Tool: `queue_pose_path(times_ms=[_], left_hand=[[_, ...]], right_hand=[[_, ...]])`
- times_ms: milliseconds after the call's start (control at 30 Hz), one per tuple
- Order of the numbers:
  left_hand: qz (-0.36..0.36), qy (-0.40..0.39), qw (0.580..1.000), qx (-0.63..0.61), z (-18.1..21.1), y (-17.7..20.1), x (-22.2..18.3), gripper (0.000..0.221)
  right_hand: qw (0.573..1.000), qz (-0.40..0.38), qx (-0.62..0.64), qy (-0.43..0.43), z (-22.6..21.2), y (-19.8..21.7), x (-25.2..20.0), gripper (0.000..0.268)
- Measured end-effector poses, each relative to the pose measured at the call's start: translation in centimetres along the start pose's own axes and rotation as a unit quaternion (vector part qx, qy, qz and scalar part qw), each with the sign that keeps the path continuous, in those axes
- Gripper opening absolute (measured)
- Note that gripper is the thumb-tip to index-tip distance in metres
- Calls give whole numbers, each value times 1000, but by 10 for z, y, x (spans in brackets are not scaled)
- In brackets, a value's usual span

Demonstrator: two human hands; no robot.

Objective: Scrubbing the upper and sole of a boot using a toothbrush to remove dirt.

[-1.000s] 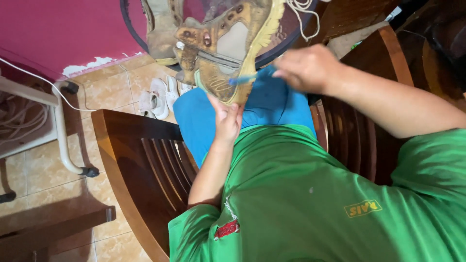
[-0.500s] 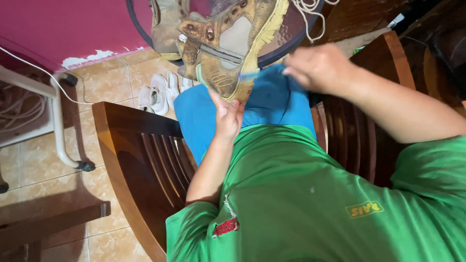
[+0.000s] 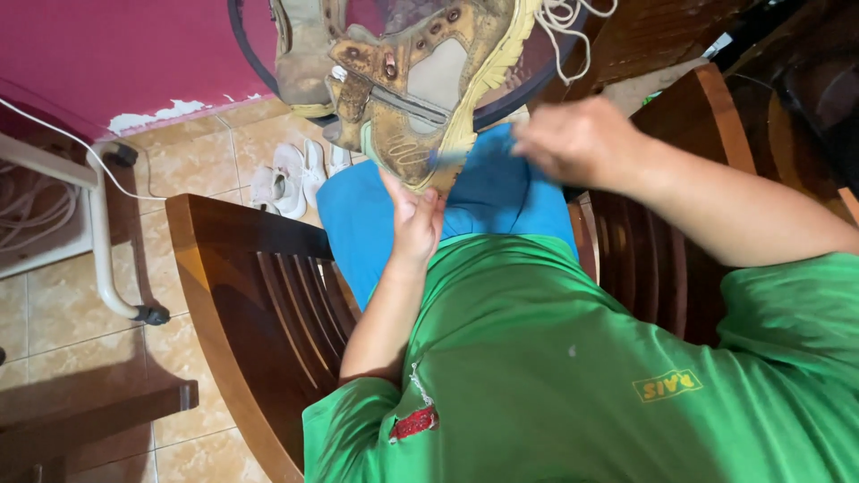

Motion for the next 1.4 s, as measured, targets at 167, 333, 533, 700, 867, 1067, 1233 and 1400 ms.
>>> queue_pose_path(times_ms=[167,333,533,700,867,1067,1233,1400], left_hand=[[4,2,1000,-19,-7,0,0,101],[-16,-21,999,-21,3,-16,5,96],[16,-21,1000,0,2,-4,4,95],[32,-16,999,-3,-7,3,4,97],[13,-3,1000,-3,-9,-4,3,106],[33,12,999,1,-5,-4,4,109],[24,-18,999,21,0,-8,4,109],[31,-10,999,28,-8,9,3,116]], right_hand=[[990,90,-93,-58,48,15,-20,15],[993,55,-73,-78,52,11,-17,23],[986,47,-128,-100,59,9,-19,20],[991,38,-104,-75,51,2,-18,17],[989,58,-96,-92,71,3,-24,20],[993,23,-56,-100,76,-1,-25,13],[982,104,23,-157,98,0,-32,18],[990,79,1,-114,82,-3,-24,17]])
Point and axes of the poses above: each hand's wrist, its own x-axis towards the middle knuckle, its own y-axis out of the back of the hand, z = x × y, the point moved 3 cm from there along x, towards the middle knuckle, and after that the axes turned 1 degree about y, right-handed, at the moved point
